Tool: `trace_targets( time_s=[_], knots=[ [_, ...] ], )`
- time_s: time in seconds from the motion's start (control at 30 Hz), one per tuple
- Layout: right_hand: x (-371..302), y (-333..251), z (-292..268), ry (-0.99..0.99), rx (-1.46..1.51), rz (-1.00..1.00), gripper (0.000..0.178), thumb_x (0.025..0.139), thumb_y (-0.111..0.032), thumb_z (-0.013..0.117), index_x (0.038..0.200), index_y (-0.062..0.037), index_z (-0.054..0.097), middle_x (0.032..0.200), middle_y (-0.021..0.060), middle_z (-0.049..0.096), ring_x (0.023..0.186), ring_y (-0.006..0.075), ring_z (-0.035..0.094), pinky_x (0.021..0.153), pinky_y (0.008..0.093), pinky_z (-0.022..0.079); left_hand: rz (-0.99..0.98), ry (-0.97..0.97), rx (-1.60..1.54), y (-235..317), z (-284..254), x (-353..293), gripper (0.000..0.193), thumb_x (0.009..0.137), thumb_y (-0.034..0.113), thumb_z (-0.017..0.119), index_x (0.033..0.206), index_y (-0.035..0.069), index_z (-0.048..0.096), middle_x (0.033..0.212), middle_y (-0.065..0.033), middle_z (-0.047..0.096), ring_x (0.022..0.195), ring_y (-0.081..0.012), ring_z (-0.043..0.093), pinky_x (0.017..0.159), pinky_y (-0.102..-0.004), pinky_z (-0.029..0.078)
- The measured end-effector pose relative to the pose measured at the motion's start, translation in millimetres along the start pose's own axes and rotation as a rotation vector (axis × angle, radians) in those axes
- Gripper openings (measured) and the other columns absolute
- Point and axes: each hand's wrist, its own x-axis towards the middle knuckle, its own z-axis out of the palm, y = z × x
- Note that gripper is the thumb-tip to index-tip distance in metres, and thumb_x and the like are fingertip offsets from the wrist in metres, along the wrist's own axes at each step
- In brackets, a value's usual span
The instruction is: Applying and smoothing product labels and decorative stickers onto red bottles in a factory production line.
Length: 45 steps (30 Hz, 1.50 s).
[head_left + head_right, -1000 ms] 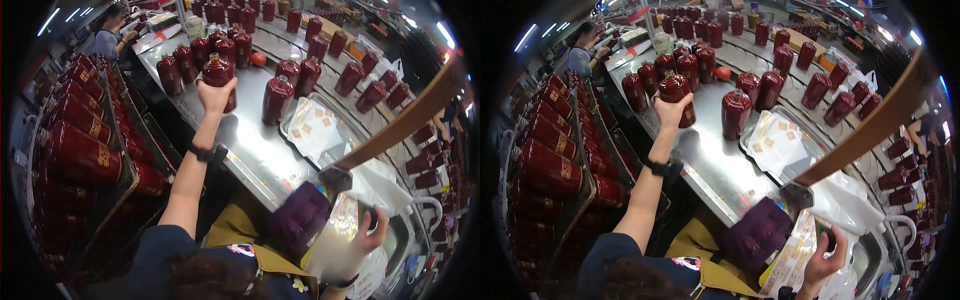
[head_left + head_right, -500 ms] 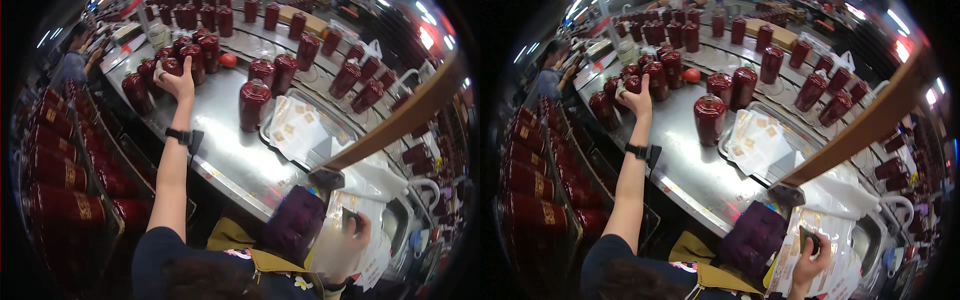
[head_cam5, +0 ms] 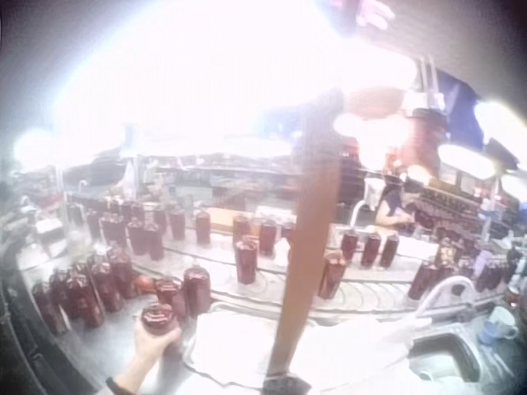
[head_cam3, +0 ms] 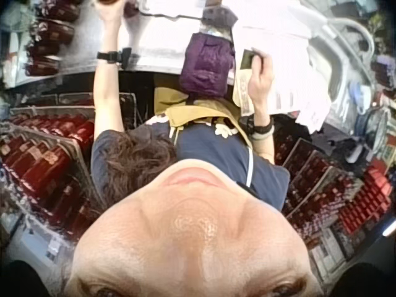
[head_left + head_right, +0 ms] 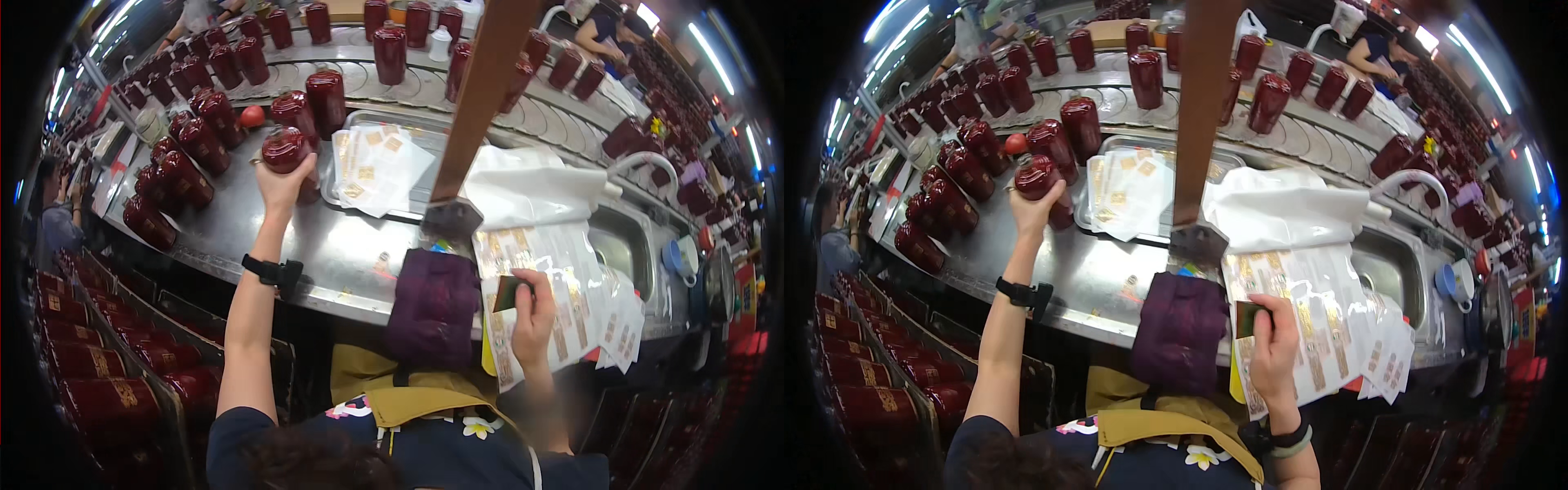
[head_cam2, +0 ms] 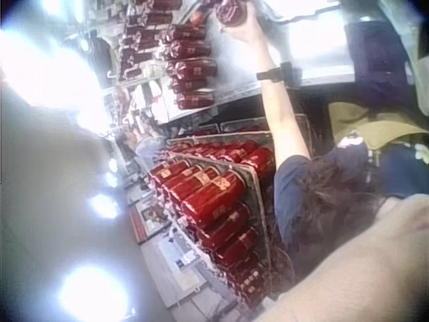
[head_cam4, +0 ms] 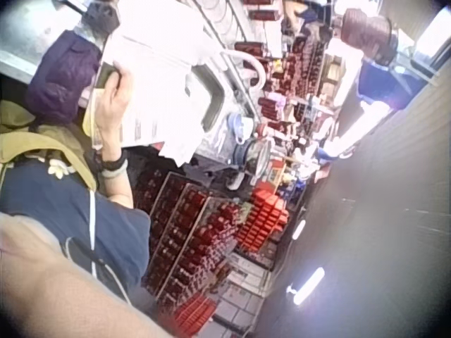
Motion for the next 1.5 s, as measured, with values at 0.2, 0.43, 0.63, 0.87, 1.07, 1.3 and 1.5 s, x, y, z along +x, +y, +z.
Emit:
trace_targets(
  time_s=[0.2, 0.43, 0.63, 0.87, 1.07, 1.3, 1.5],
  knots=[
    [-12, -8, -3, -0.072, -0.036, 0.024, 0.037, 0.088, -0.021, 0.080, 0.118, -0.0039, 0.066, 0.095, 0.0068, 0.056, 0.088, 0.0199, 0.056, 0.079, 0.0315, 0.046, -0.109, -0.063, -0.341, 66, -16, -62, 0.049, 0.088, 0.017, 0.081, 0.131, 0.004, 0.059, 0.117, -0.0062, 0.068, 0.105, -0.0172, 0.068, 0.095, -0.0342, 0.055],
    [-13, -35, 31, -0.285, -0.049, -0.305, 0.104, 0.069, -0.028, 0.096, 0.155, -0.0050, 0.043, 0.129, 0.0177, 0.062, 0.119, 0.0386, 0.061, 0.101, 0.0423, 0.051, -0.839, -0.668, -0.809, 111, 40, -171, 0.073, 0.103, 0.065, 0.048, 0.144, 0.005, 0.052, 0.123, -0.0162, 0.069, 0.107, -0.0272, 0.071, 0.095, -0.0451, 0.059],
    [-34, -27, 23, -0.373, 0.121, -0.007, 0.126, 0.070, -0.026, 0.097, 0.164, 0.0043, 0.018, 0.137, 0.0253, 0.063, 0.123, 0.0343, 0.067, 0.103, 0.0394, 0.053, -0.906, -0.671, -0.591, 128, 88, -224, 0.058, 0.110, 0.051, 0.041, 0.134, 0.002, 0.060, 0.109, -0.0121, 0.073, 0.090, -0.0182, 0.074, 0.075, -0.0312, 0.063],
    [-24, -19, 23, -0.323, 0.098, -0.055, 0.124, 0.067, -0.026, 0.098, 0.163, 0.0033, 0.024, 0.137, 0.0257, 0.063, 0.123, 0.0358, 0.066, 0.102, 0.0402, 0.053, -0.888, -0.590, -0.642, 122, 101, -220, 0.045, 0.112, 0.046, 0.046, 0.121, 0.002, 0.054, 0.106, -0.0100, 0.067, 0.090, -0.0131, 0.068, 0.074, -0.0273, 0.058],
    [-12, -15, 31, -0.232, -0.236, -0.193, 0.124, 0.060, -0.027, 0.099, 0.162, -0.0039, 0.031, 0.149, 0.0329, 0.050, 0.126, 0.0431, 0.063, 0.099, 0.0442, 0.055, -0.556, -0.659, -0.242, 100, 101, -198, 0.047, 0.114, 0.037, 0.039, 0.129, -0.003, 0.058, 0.112, -0.0116, 0.069, 0.096, -0.0186, 0.066, 0.090, -0.0331, 0.053],
    [-32, 10, 41, -0.252, -0.121, -0.039, 0.116, 0.065, -0.026, 0.097, 0.159, -0.0005, 0.035, 0.154, 0.0257, 0.048, 0.140, 0.0421, 0.050, 0.113, 0.0451, 0.045, -0.402, -0.611, -0.291, 139, 100, -209, 0.044, 0.108, 0.022, 0.055, 0.141, -0.006, 0.050, 0.116, -0.0165, 0.069, 0.105, -0.0220, 0.067, 0.093, -0.0339, 0.052],
    [6, 19, -10, -0.543, 0.060, -0.017, 0.087, 0.072, -0.019, 0.093, 0.150, -0.0108, 0.055, 0.142, 0.0166, 0.062, 0.126, 0.0366, 0.062, 0.106, 0.0406, 0.049, -0.317, -0.620, -0.171, 139, 108, -211, 0.048, 0.101, 0.019, 0.069, 0.137, -0.006, 0.049, 0.111, -0.0147, 0.070, 0.097, -0.0203, 0.069, 0.087, -0.0351, 0.055]
  ],
)
